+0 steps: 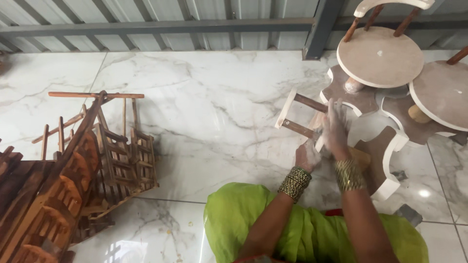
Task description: The person sits on the floor sanding small wooden chair components, first rubbing a curved backrest piece, then sanding a small chair frame and a round seat piece using a sanding block, turning the parts to reach different surfaces and setting finished pieces aside.
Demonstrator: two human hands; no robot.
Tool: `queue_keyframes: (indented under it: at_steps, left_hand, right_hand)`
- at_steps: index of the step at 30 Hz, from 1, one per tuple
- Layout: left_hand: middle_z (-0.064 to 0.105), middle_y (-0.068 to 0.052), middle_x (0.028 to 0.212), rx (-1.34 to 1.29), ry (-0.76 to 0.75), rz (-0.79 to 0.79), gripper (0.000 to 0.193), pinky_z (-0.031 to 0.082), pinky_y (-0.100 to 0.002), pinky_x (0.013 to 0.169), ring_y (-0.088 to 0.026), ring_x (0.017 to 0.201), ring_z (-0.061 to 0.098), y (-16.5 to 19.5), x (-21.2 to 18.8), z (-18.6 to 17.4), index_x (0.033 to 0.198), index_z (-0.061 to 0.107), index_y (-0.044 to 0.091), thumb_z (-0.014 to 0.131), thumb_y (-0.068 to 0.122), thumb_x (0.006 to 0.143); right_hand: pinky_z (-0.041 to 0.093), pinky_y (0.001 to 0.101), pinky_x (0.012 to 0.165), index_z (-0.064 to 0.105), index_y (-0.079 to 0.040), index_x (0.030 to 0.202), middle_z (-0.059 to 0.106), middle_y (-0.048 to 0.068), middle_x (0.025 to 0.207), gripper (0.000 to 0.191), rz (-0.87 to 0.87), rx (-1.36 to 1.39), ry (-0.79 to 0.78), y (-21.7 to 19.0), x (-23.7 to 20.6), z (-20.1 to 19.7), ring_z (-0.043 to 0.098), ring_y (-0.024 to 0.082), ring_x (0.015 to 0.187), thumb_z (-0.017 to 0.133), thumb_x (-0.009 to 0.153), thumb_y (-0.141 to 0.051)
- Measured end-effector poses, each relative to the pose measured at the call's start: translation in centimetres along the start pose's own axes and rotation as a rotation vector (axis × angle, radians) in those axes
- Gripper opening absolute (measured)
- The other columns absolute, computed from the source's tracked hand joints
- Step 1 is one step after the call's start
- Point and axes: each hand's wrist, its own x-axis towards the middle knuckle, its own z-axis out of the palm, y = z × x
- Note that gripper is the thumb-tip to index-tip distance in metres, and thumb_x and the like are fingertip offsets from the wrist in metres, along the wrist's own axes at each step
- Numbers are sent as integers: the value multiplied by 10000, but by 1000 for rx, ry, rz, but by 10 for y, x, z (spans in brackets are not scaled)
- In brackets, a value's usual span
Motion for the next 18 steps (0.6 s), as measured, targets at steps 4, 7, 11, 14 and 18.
queue_keyframes:
  at_steps: [4,7,11,14,18]
  left_hand:
    - [710,-264,996,-5,46,10,398,575,-476,831,-437,939,711,-9,-13,6,1242,645,23,585,120,861]
    - [710,-275,1018,-56,101,46,439,576,-475,829,-445,948,708,-1,-35,6,1270,658,2,575,88,847]
    - [704,-261,1033,1,55,-64,472,577,-471,816,-431,937,706,14,-49,1,1221,632,-20,588,98,766]
    - [707,-230,1020,-185,-96,-263,564,588,-467,778,-393,928,720,19,-37,-1,1384,548,19,533,121,829]
    - [713,-259,1131,-39,92,15,471,571,-485,872,-422,1025,711,20,-17,-1,1359,669,45,558,138,911]
  right_hand:
    - [286,477,1070,352,-13,1610,406,227,1446,586,79,185,-115,33,84,3,371,385,1311,482,1094,-258]
    - [449,393,902,473,44,1567,610,151,1198,563,459,772,-426,40,118,-2,591,276,1052,530,1106,-273]
    - [422,405,992,447,70,1548,539,167,1319,522,81,426,-262,40,91,-4,524,294,1181,511,1114,-214]
    - [381,462,1082,399,58,1573,467,227,1453,532,-183,12,-20,21,30,-5,458,367,1315,480,1113,-196]
    - [325,538,1201,336,42,1608,369,307,1632,550,-313,-121,181,2,-23,-2,370,465,1494,439,1111,-172]
